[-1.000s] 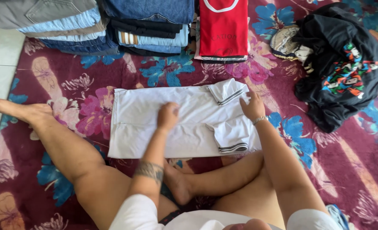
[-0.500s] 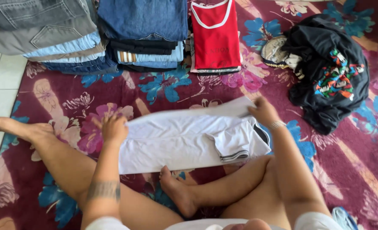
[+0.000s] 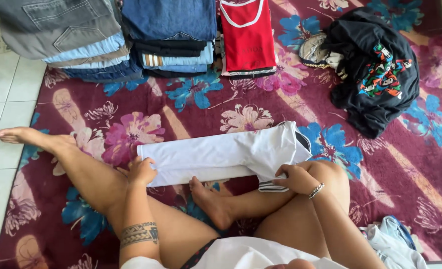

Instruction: Folding various shirts and tops on a floor mat.

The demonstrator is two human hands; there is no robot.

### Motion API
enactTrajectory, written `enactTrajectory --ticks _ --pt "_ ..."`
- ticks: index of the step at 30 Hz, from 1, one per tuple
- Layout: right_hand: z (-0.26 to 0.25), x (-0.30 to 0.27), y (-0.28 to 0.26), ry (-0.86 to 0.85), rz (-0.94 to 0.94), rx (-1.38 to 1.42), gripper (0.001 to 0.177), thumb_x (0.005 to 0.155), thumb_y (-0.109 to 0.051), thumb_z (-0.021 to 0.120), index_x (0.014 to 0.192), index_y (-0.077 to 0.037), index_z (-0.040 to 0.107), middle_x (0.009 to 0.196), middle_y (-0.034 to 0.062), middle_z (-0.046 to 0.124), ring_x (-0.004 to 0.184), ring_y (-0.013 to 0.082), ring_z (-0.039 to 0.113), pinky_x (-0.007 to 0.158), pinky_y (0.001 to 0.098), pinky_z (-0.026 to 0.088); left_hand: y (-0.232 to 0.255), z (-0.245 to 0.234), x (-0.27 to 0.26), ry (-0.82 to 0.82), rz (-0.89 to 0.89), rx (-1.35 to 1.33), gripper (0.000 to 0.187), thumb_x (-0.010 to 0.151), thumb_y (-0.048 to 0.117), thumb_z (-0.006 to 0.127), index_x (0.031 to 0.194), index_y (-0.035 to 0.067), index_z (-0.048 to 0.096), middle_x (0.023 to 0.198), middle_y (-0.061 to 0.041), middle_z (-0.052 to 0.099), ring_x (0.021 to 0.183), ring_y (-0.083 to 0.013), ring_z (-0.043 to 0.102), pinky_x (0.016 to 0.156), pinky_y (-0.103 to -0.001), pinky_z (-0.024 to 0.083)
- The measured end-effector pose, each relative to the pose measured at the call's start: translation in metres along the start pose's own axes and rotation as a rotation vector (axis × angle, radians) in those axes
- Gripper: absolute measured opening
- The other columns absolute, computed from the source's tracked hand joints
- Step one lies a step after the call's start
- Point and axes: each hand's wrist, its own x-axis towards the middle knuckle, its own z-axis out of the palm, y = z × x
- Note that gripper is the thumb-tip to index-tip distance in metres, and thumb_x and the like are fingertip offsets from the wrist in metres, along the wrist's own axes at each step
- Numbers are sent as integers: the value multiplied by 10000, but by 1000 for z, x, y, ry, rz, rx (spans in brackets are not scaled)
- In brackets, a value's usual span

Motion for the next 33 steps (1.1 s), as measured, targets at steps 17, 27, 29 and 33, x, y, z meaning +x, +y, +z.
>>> enactTrajectory --ticks 17,27,29,33 --pt "-5 152 128 132 19 9 560 800 -178 652 1347 -84 579 1172 127 750 1089 306 705 920 410 552 8 26 42 60 -56 -233 574 858 436 739 1379 256 582 1645 -174 285 1457 -473 305 1200 -674 106" --pt "1 158 89 381 76 -111 606 778 -275 801 1331 -133 597 1176 145 734 1087 340 697 943 409 551 30 29 35 298 11 -262 604 847 379 753 1399 204 579 1632 -235 319 1443 -473 345 1176 -629 215" --pt "-1 152 75 396 -48 -56 660 692 -129 749 1335 -127 600 1210 167 703 1099 373 658 912 419 535 60 -14 2 372 161 24 421 854 316 732 1264 282 644 1589 -51 429 1475 -292 398 1271 -591 178" --pt "-9 150 67 358 -11 175 566 749 -128 702 1307 -109 608 1181 107 718 938 295 719 833 393 559 15 -222 -10 633 -8 -309 530 901 420 559 1385 221 472 1645 -77 302 1526 -280 282 1296 -556 127"
